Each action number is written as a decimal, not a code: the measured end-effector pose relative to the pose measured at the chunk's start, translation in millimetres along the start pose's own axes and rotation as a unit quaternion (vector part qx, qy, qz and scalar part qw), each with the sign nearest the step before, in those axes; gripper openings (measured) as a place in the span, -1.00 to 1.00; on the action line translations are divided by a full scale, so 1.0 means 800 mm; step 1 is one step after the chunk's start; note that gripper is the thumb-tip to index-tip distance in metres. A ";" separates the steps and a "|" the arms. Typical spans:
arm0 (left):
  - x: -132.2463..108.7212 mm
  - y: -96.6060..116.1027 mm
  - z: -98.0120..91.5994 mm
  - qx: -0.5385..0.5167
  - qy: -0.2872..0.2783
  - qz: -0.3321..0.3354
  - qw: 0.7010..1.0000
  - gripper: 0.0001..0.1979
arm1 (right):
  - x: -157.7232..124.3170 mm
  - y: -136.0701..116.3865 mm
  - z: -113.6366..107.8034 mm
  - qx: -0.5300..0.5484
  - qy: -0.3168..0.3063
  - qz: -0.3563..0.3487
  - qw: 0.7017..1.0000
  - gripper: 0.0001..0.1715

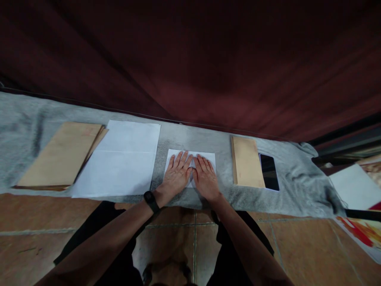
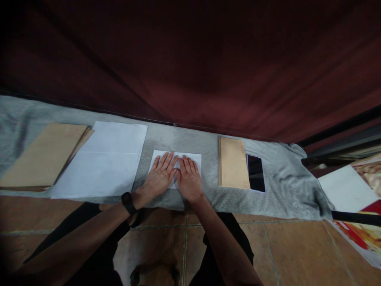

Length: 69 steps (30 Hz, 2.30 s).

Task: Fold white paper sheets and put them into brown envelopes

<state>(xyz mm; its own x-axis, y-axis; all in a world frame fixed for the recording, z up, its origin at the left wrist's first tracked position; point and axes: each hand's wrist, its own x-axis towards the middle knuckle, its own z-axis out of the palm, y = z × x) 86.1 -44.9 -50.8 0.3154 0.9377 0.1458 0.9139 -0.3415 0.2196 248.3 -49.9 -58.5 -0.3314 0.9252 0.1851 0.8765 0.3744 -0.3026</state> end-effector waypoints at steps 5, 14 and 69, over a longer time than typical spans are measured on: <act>-0.002 -0.005 0.003 0.024 0.011 0.000 1.000 -0.41 | -0.001 0.007 -0.005 -0.018 0.000 0.013 1.000 -0.36; 0.001 -0.014 -0.002 0.037 0.021 -0.023 0.999 -0.39 | -0.001 0.026 -0.013 -0.046 0.016 0.040 0.998 -0.36; -0.009 -0.023 -0.004 0.025 0.027 -0.022 0.999 -0.40 | -0.011 0.046 -0.015 -0.081 0.029 0.065 0.994 -0.31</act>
<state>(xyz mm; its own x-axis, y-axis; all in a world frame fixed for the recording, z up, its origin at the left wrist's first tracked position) 66.0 -45.1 -53.1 0.2614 0.9463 0.1901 0.9387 -0.2951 0.1785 287.5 -44.6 -60.3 -0.1954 0.9580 0.2097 0.9569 0.2330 -0.1731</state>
